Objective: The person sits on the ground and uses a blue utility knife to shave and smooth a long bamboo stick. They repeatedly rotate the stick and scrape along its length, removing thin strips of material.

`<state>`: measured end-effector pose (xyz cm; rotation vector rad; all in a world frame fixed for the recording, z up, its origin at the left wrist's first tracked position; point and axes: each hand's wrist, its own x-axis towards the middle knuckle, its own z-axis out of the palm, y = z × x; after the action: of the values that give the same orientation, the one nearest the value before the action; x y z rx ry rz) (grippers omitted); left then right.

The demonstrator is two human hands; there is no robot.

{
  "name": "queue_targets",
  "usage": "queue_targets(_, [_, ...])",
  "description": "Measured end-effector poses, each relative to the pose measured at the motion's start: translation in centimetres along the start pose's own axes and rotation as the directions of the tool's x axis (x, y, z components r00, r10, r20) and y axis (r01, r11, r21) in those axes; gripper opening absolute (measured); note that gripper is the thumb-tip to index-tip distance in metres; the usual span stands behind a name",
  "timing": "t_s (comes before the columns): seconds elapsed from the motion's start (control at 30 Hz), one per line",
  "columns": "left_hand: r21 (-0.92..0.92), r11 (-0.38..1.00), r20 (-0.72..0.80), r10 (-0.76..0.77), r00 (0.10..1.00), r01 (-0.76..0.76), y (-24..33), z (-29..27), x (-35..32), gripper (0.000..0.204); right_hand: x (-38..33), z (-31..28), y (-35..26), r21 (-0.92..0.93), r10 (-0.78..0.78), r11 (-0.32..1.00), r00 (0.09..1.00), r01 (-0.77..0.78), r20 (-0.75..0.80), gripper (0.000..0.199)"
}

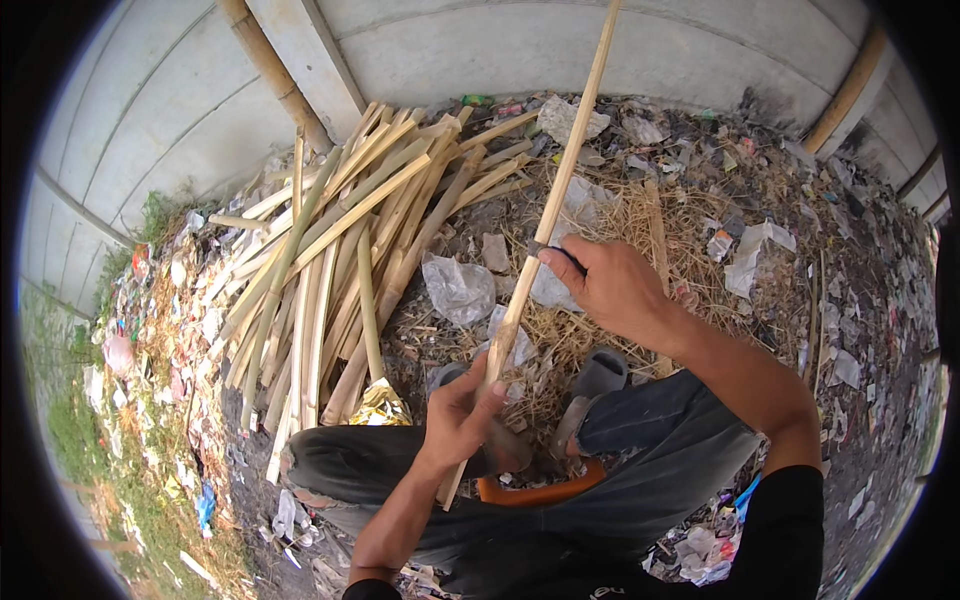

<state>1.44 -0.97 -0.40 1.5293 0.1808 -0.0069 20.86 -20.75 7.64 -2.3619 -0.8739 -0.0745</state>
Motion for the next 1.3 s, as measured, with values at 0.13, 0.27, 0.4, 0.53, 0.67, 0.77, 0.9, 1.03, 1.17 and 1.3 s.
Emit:
queue_targets(0.13, [-0.022,0.999,-0.055,-0.037,0.998,0.036,0.1,-0.1,0.2,0.051,-0.7,1.8,-1.5,-0.054,-0.067,0.996,0.996,0.070,0.058,0.051])
queue_targets(0.27, [0.002,0.998,-0.061,-0.066,0.996,0.066,0.1,-0.9,0.0,0.055,2.5,-0.5,0.3,-0.066,0.013,0.998,0.998,-0.017,-0.054,0.048])
queue_targets(0.4, [-0.036,0.998,-0.073,-0.055,0.996,0.052,0.7,-0.7,0.2,0.054,-2.4,3.1,-2.8,-0.031,-0.115,0.992,0.980,0.122,0.161,0.049])
queue_targets(0.53, [0.054,0.998,-0.069,-0.041,0.997,0.045,0.2,-1.1,0.1,0.054,1.9,0.4,0.2,-0.070,-0.012,0.998,0.997,0.007,-0.075,0.049])
queue_targets(0.67, [0.022,0.999,-0.069,-0.042,0.997,0.043,0.5,-0.9,0.3,0.054,0.0,0.9,-2.0,-0.040,-0.040,0.998,0.999,0.040,0.002,0.046])
queue_targets(0.77, [-0.026,1.000,-0.084,-0.020,0.996,0.018,0.8,-0.4,0.6,0.053,-2.4,2.9,-2.6,-0.030,-0.155,0.987,0.984,0.158,0.085,0.045])
queue_targets(0.9, [0.004,1.000,-0.053,-0.027,0.998,0.027,0.3,-0.7,0.2,0.051,2.2,-0.4,-0.3,-0.026,-0.007,1.000,0.999,0.006,-0.053,0.043])
queue_targets(1.03, [-0.073,0.997,0.010,-0.003,1.000,0.004,1.1,-0.3,0.5,0.048,-1.2,2.2,-2.3,0.032,-0.085,0.996,0.996,0.085,0.006,0.044])
queue_targets(1.17, [-0.080,0.997,0.040,-0.006,0.999,0.009,1.4,-0.9,0.4,0.048,0.2,1.6,-1.4,0.035,-0.028,0.999,0.999,0.027,0.034,0.041])
queue_targets(1.3, [-0.135,0.990,0.052,-0.027,0.998,0.034,1.9,-0.7,0.8,0.048,-2.0,3.6,-2.4,0.114,-0.126,0.985,0.992,0.127,-0.017,0.045])
